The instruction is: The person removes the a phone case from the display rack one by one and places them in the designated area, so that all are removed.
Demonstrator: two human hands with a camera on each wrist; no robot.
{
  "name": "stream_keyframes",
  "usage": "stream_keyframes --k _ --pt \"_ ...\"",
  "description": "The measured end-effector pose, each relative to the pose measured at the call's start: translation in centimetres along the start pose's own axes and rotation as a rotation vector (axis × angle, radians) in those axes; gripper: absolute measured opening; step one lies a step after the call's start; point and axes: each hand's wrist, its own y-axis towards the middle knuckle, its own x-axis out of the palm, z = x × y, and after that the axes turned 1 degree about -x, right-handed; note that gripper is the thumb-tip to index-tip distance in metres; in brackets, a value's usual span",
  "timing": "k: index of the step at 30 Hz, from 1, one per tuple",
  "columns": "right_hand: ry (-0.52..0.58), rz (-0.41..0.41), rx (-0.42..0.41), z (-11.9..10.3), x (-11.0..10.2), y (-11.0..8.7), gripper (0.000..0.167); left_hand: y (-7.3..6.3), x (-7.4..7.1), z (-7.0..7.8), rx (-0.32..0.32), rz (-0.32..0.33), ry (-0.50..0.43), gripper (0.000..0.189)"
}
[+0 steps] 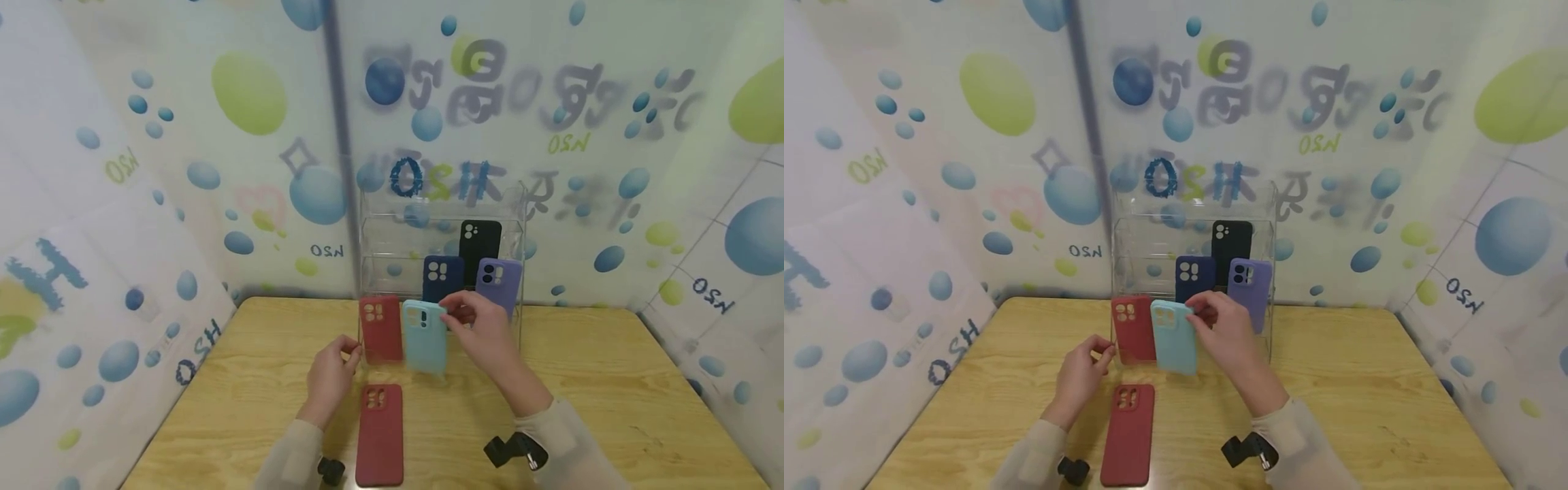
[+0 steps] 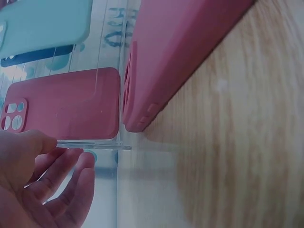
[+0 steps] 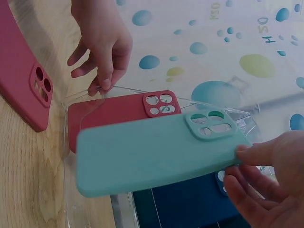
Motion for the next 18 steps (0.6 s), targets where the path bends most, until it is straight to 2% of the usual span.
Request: stream_keyframes --k 4,9,13,18 --pt "0.015 -0.090 0.115 -0.4 -0.4 -0.5 0.016 0.1 0.0 0.0 0.002 0.000 0.001 0.008" --pt "0.026 -0.199 0.208 0.0 -0.8 -0.9 0.014 0.3 0.1 0.2 0.012 0.000 0.006 0.008" --pt "0.055 -0.313 0.247 0.8 -0.7 -1.5 0.012 0.2 0.0 0.1 0.000 -0.001 -0.003 0.008" --pt "0.148 -0.433 0.267 2.5 -0.2 -2.4 0.015 0.0 0.0 0.0 0.000 0.006 0.010 0.008"
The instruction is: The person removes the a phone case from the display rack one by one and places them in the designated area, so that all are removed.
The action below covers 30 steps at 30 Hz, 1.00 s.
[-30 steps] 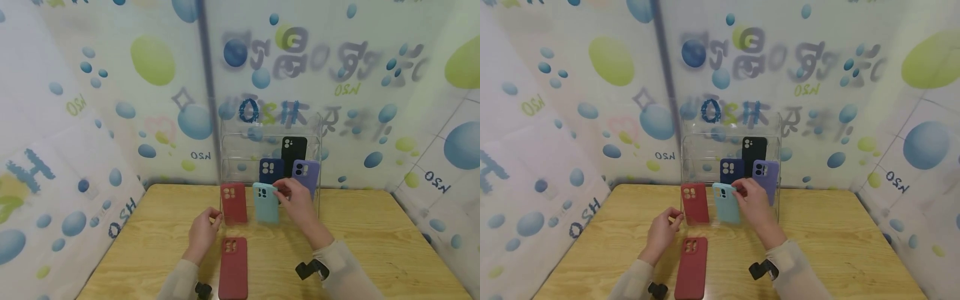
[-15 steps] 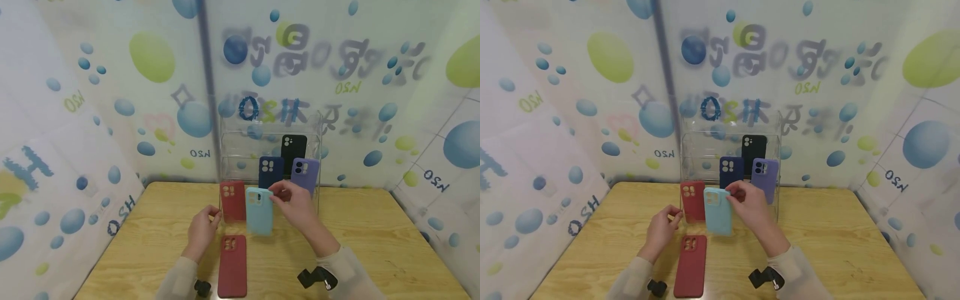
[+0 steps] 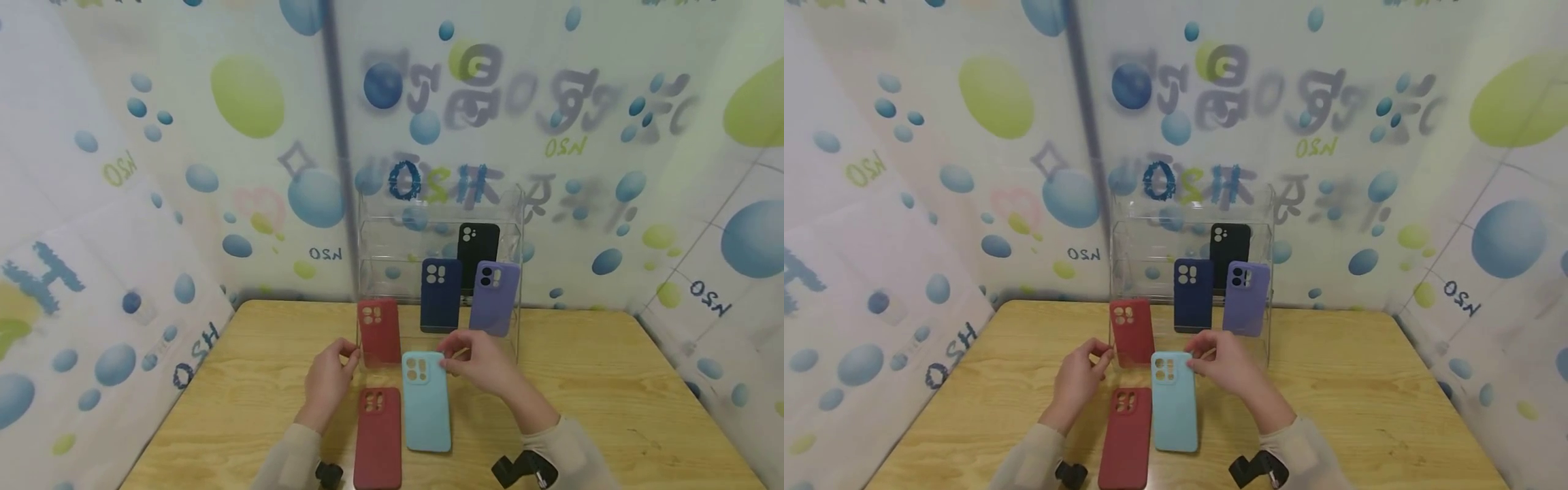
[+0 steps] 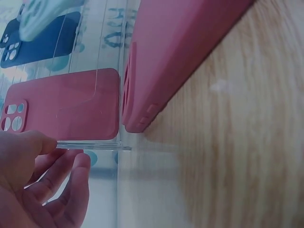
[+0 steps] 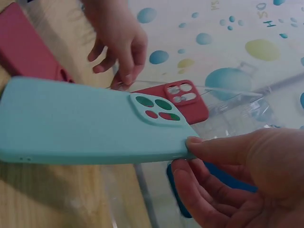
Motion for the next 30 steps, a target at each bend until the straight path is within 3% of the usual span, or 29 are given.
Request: stream_keyframes --k 8,19,25,30 --pt "0.039 0.005 0.017 2.6 1.9 -0.1 0.016 -0.2 0.0 0.0 0.003 0.006 0.014 0.009" --pt "-0.070 0.059 0.023 3.6 3.9 -0.3 0.014 -0.1 0.0 0.2 0.005 0.021 0.031 0.010" --pt "-0.074 0.048 0.071 3.9 5.0 -0.8 0.014 -0.1 0.0 0.3 0.002 0.023 0.038 0.010" --pt "-0.096 0.063 0.061 4.1 5.6 -0.8 0.014 -0.1 -0.1 0.1 -0.006 0.021 0.033 0.010"
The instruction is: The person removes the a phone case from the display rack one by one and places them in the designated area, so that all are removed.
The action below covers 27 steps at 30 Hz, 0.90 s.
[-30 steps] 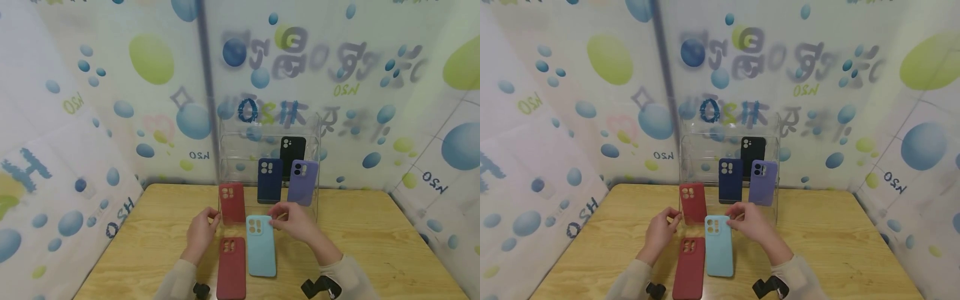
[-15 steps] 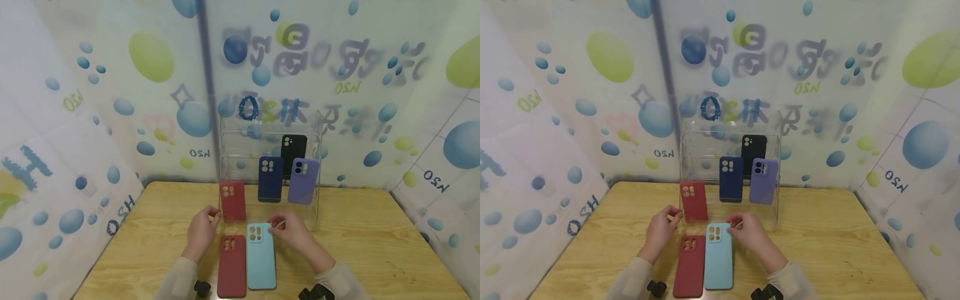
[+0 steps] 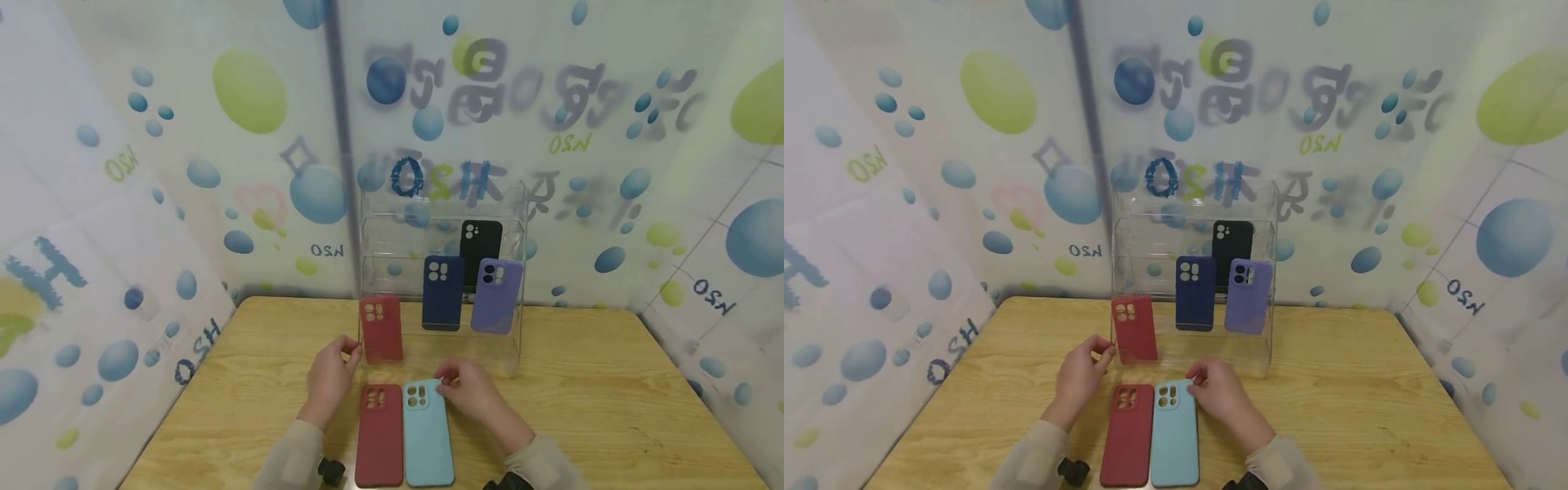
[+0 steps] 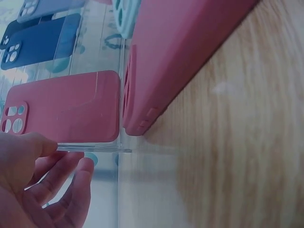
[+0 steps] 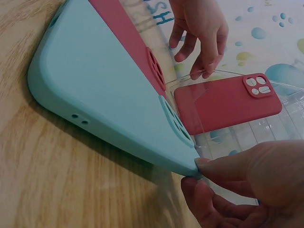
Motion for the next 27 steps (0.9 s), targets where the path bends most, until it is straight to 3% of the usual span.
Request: stream_keyframes --k 8,18,27 --pt "-0.054 -0.034 0.005 0.98 0.94 0.40 0.012 -0.01 -0.08 -0.07 -0.006 -0.009 0.002 0.011" --pt "-0.145 -0.073 -0.046 0.73 0.42 0.68 0.011 0.17 -0.14 0.00 -0.009 -0.012 -0.014 0.010" --pt "-0.161 -0.075 -0.012 0.90 0.54 0.70 0.010 0.27 0.05 0.03 -0.009 -0.024 -0.026 0.010"
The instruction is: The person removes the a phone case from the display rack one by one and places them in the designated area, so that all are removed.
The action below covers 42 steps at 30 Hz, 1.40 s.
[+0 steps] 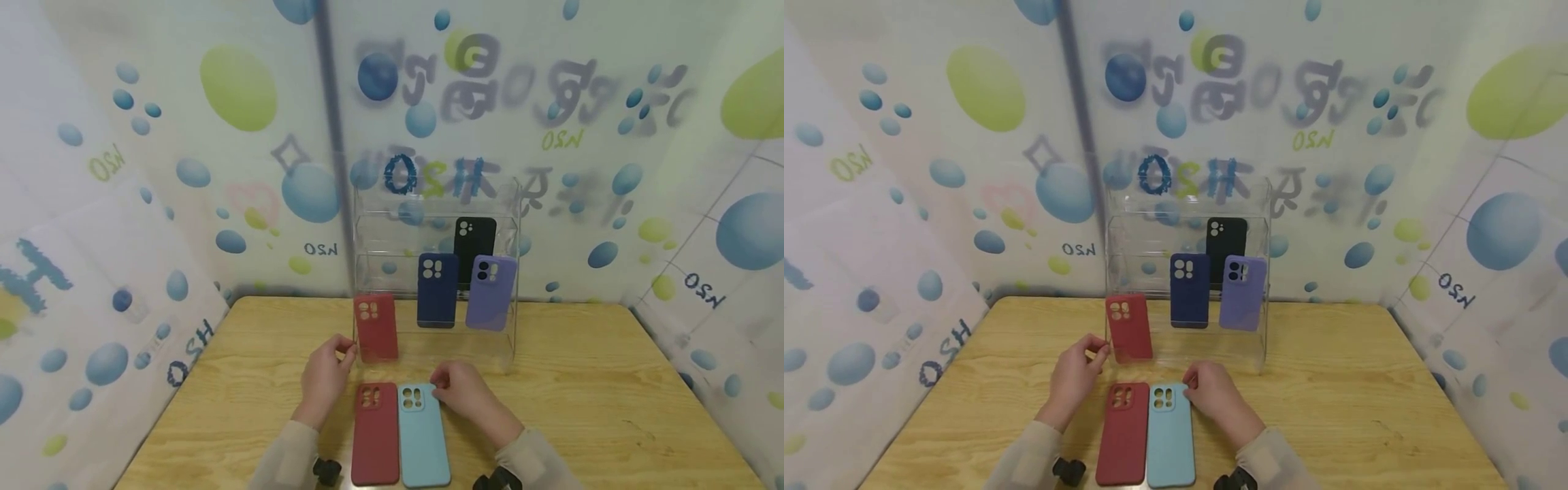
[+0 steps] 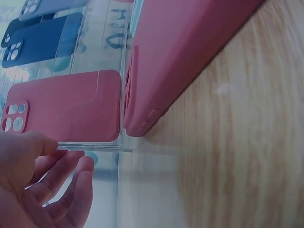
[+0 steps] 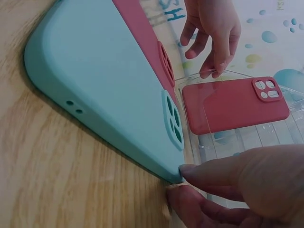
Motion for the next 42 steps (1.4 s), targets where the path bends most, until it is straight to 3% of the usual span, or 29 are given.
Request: stream_keyframes --k 7,15,26,36,42 --pt "-0.019 0.030 0.009 -0.3 0.0 0.1 0.008 0.0 -0.1 0.1 0.014 0.016 -0.001 0.012" --pt "-0.034 0.119 -0.011 -1.8 -0.3 0.4 0.006 -0.1 -0.3 0.3 0.002 0.011 -0.003 0.011" --pt "0.014 0.219 -0.048 -4.7 -1.2 1.7 0.018 0.2 -0.2 0.0 0.000 0.022 0.022 0.013" --pt "0.018 0.383 -0.175 -6.7 -1.0 3.4 0.027 0.2 -0.1 0.0 0.001 0.034 0.013 0.012" --pt "0.011 0.429 -0.229 -7.1 -0.6 4.7 0.034 0.2 -0.1 0.0 -0.001 0.035 0.014 0.011"
